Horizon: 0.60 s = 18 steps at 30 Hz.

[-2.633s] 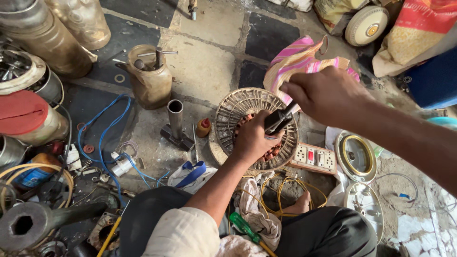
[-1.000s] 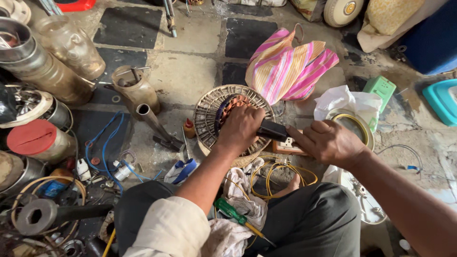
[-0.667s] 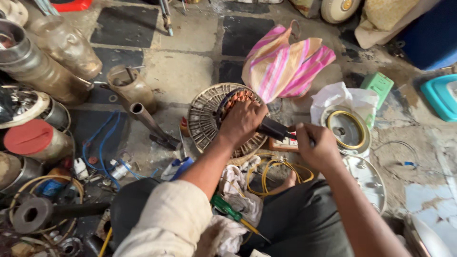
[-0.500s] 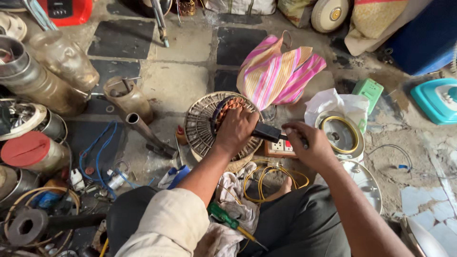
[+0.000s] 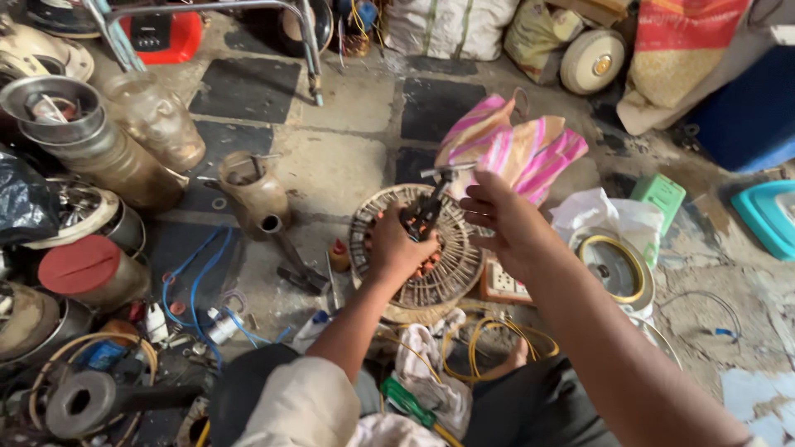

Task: The person works on a fan motor core, using a mallet to tap parts and then a specialized puller tool to extract components from the shaft while sitting on the floor.

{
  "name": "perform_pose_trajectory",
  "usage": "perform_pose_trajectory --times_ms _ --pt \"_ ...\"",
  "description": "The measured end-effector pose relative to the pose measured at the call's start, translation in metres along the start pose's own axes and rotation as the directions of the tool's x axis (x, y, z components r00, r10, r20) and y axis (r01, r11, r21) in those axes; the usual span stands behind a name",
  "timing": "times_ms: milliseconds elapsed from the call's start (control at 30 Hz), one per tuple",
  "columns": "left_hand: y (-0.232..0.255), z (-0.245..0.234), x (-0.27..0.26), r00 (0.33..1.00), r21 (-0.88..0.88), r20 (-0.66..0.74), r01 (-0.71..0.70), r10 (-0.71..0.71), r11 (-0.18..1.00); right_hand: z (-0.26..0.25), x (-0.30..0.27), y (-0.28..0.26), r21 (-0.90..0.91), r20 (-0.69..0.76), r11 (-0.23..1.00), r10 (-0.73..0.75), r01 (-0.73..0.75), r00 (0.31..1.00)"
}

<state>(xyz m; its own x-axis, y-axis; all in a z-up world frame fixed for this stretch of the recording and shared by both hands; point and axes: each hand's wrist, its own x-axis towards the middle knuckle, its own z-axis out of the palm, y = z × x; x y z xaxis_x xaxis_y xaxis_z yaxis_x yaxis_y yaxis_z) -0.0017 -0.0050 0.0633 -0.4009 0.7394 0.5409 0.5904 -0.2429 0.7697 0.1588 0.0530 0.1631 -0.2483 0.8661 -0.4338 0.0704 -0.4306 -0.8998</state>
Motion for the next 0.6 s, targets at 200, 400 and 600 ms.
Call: perform_pose_trajectory --times_ms 200,400,600 --pt "-0.025 0.009 -0.018 0.984 -0.290 0.115 0.167 -0.139 0.942 0.072 0.022 -0.002 0.058 -0.112 0.998 -0.007 0.013 0.994" --pt "-0.030 -0.002 -0.019 0.850 -0.366 0.386 0.498 -0.358 0.787 0.056 0.042 0.000 -0.160 0.075 0.986 -0.026 0.038 0.997" --pt "-0.047 0.003 -0.019 0.976 -0.261 0.201 0.141 -0.089 0.955 0.053 0.001 -0.061 -0.707 0.695 -0.325 -0.153 0.628 0.703"
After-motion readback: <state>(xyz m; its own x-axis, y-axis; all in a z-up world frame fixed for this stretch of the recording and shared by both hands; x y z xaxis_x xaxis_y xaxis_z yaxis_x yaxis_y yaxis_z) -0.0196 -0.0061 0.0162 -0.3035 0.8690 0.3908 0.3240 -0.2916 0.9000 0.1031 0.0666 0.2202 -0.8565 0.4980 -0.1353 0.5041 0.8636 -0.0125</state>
